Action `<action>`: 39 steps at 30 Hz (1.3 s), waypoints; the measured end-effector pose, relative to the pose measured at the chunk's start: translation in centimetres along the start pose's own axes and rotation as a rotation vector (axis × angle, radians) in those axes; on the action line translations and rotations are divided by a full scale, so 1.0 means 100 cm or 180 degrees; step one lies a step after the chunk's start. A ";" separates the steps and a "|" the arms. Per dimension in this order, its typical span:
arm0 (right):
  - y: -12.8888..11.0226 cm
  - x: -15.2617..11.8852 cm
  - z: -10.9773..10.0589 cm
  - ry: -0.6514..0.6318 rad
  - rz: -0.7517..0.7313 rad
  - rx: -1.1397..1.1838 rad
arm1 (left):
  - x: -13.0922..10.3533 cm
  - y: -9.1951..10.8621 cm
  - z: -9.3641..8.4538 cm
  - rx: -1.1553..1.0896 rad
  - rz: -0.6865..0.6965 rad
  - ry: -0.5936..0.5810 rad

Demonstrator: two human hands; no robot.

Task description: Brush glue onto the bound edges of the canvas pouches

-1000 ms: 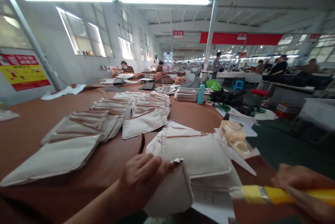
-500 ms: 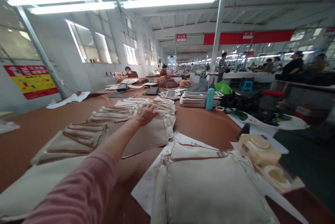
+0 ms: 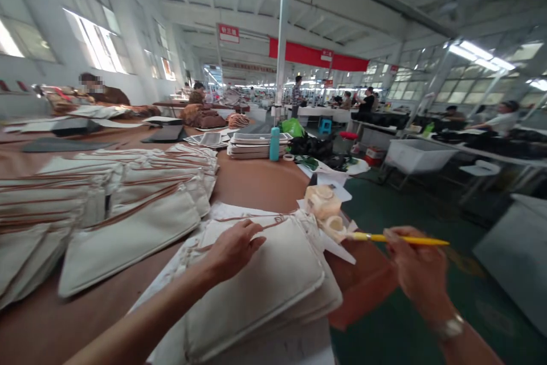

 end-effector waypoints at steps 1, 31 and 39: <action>0.002 0.011 0.007 -0.0056 -0.0074 -0.0174 | 0.004 0.006 0.007 0.0047 -0.0080 -0.0064; 0.070 0.047 0.089 -0.0850 -0.0497 -0.0847 | -0.046 0.085 -0.028 0.0465 0.0477 0.1735; 0.062 0.042 0.084 -0.0815 -0.0420 -0.0739 | -0.057 0.080 -0.040 -0.0086 0.0145 0.1881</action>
Point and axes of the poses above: each hand's wrist, its own x-axis towards the middle knuckle, its own z-axis out of the palm, y = z × x, the point moved 9 cm from there along x, towards the middle knuckle, and after that the axes turned 4 degrees about x, right-handed, at the moved point
